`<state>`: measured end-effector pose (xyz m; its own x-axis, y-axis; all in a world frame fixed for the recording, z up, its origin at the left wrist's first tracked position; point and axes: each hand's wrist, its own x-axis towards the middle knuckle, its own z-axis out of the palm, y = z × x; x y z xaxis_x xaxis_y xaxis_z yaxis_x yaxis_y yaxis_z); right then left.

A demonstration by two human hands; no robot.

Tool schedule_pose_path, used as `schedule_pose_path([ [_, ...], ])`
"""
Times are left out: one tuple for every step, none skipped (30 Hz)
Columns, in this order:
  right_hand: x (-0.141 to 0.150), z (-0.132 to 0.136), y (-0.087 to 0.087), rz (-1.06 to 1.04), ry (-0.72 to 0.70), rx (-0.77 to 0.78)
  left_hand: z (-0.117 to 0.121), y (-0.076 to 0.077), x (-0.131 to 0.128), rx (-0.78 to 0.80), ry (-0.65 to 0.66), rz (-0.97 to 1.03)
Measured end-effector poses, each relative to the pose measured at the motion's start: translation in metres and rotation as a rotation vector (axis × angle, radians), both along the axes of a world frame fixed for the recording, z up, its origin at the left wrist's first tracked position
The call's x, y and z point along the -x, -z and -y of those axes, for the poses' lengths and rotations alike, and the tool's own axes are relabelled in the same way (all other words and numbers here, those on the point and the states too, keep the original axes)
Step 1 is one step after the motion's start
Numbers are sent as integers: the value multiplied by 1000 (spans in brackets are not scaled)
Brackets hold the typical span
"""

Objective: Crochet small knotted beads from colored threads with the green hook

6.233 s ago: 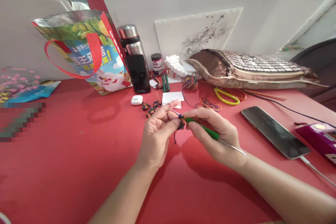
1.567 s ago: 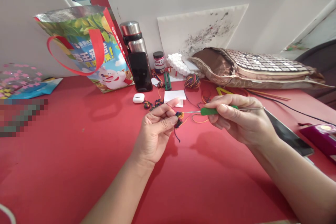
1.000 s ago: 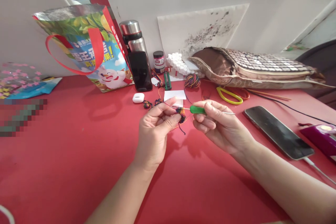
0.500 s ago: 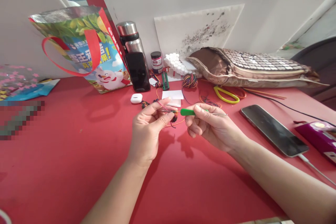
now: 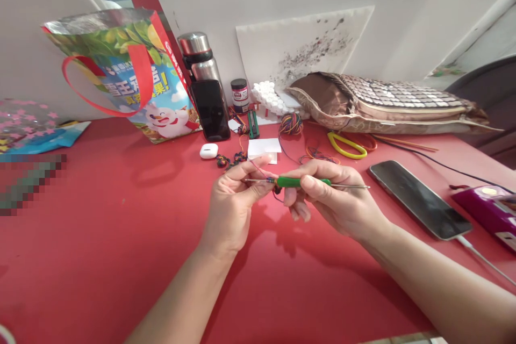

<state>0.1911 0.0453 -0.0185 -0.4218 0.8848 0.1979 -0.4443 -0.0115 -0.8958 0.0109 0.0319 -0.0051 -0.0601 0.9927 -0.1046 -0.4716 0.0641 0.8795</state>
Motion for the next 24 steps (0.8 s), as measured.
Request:
schedule_pose_path([
  [0, 1, 0, 2, 35, -15, 1, 0, -1, 0, -11, -1],
  [1, 2, 0, 0, 74, -27, 2, 0, -3, 0, -25, -2],
  [2, 3, 0, -1, 115, -36, 2, -1, -5, 2, -42, -4],
  [4, 4, 1, -3, 149, -48, 3, -1, -6, 3, -62, -4],
  [6, 4, 3, -4, 176, -60, 4, -1, -7, 6, -79, -1],
  [7, 4, 4, -4, 197, -72, 4, -2, -9, 10, -95, 5],
  [8, 4, 6, 1, 214, -79, 5, -2, -10, 16, -109, 18],
  [9, 3, 7, 8, 228, -81, 4, -2, -10, 27, -117, 36],
  [10, 3, 9, 14, 236, -80, 4, -1, -11, 43, -114, 58],
  [11, 3, 10, 18, 242, -76, 3, -1, -11, 62, -106, 82],
  [11, 3, 10, 19, 241, -73, 3, 0, -11, 83, -93, 105],
  [11, 4, 10, 19, 231, -71, 2, 2, -10, 101, -79, 123],
  [11, 4, 10, 23, 216, -73, 1, 3, -9, 115, -67, 134],
  [11, 5, 9, 32, 195, -80, 0, 4, -8, 126, -59, 144],
  [11, 7, 8, 43, 171, -92, -1, 4, -7, 132, -52, 153],
  [11, 8, 6, 52, 148, -107, -1, 5, -6, 133, -43, 161],
  [10, 9, 5, 55, 130, -121, 0, 5, -5, 131, -30, 168],
  [9, 9, 4, 51, 121, -132, 0, 4, -5, 127, -15, 172],
  [9, 9, 3, 39, 122, -136, 1, 3, -5, 121, 1, 174],
  [8, 9, 2, 24, 129, -130, 2, 1, -6, 111, 14, 172],
  [8, 8, 2, 11, 141, -111, 3, 0, -7, 99, 20, 163],
  [8, 6, 2, -2, 156, -85, 4, -2, -7, 84, 18, 148],
  [8, 5, 1, -13, 172, -54, 5, -3, -8, 69, 11, 131],
  [8, 3, 1, -22, 184, -23, 6, -4, -9, 56, 4, 115],
])
